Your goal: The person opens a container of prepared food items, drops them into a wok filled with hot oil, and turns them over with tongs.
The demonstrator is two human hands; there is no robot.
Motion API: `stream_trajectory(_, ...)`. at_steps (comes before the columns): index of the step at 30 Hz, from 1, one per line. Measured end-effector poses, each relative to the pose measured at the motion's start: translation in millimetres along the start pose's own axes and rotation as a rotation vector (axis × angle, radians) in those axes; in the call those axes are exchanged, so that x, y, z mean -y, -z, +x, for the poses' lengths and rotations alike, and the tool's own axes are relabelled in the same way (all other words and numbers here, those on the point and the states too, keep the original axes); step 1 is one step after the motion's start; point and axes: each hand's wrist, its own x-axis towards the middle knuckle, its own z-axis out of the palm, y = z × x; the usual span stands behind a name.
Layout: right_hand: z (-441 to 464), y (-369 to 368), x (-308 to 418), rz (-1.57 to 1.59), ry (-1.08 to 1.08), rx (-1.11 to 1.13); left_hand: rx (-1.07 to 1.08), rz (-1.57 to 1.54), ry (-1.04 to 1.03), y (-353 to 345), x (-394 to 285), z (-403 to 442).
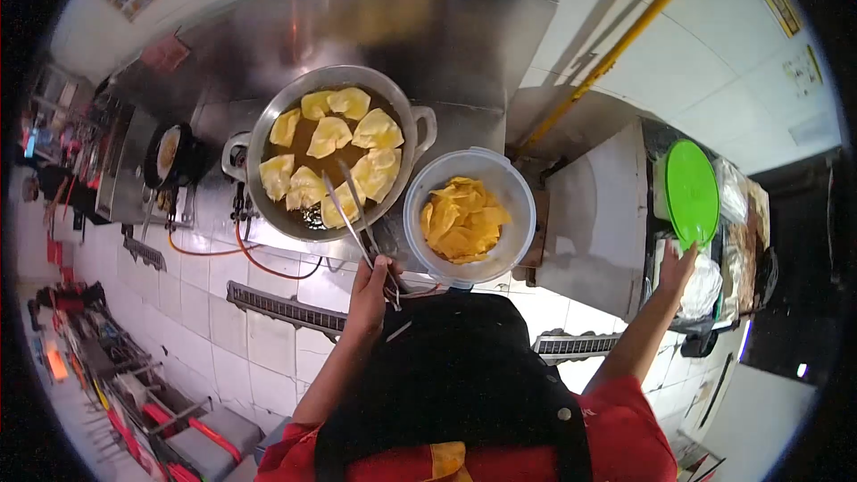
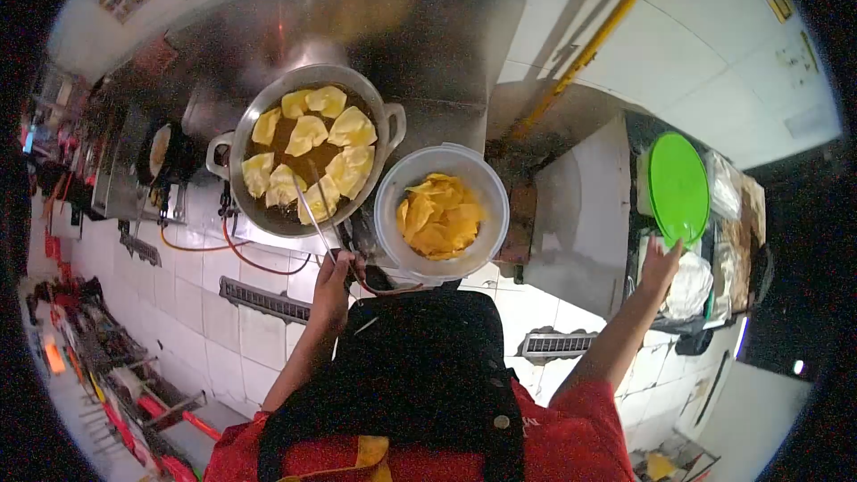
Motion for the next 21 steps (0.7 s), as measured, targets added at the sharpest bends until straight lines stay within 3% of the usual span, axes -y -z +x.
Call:
stream_trajectory(1,-40.1,-13.3,-4.9,-0.124,0.026,-0.177,0.051,0.012,0.029,0.9,-2.0,-0.4)
stream_trajectory(2,-89.3,-27.7,-8.7,-0.420,0.148,-0.125,0.038,0.004,0.028,-1.4,-4.9,-1.4)
stream_trajectory(3,-116.8,-32.4,-33.9,-0.522,0.260,-0.167,0.062,0.028,0.025,-4.3,-7.6,-4.1)
stream_trajectory(5,-192.8,-54.2,-69.2,-0.474,0.204,0.331,0.157,0.133,0.016,2.2,2.0,-1.7)
stream_trajectory(8,-283.1,-99.2,-97.6,-0.710,-0.317,1.107,0.266,0.271,-0.044,-21.2,-21.7,-11.5)
stream_trajectory(10,-328.9,-120.6,-108.4,-0.606,-0.462,1.550,0.449,0.263,0.085,-22.8,-8.0,1.7)
stream_trajectory(12,-357.5,-138.7,-110.2,-0.706,-0.439,1.647,0.581,0.057,0.119,-41.1,-28.8,-8.3)
stream_trajectory(14,-374.6,-156.4,-108.9,-0.821,-0.391,1.750,0.567,0.126,0.027,-50.2,-12.5,1.4)
stream_trajectory(16,-384.7,-169.8,-108.2,-1.184,-0.269,1.793,0.552,0.181,-0.057,-47.6,1.1,11.2)
stream_trajectory(17,-388.8,-164.7,-125.3,-1.099,0.030,1.790,0.571,0.317,-0.210,-43.7,2.9,14.8)
stream_trajectory(18,-389.8,-162.9,-135.7,-1.102,0.043,1.823,0.586,0.457,-0.360,-39.4,5.0,17.7)
stream_trajectory(20,-398.5,-172.8,-143.8,-0.991,0.114,1.803,0.521,0.253,-0.289,-26.2,-10.3,17.8)
stream_trajectory(21,-406.1,-181.9,-143.4,-0.926,-0.098,1.754,0.565,0.306,-0.223,-9.5,-24.8,15.4)
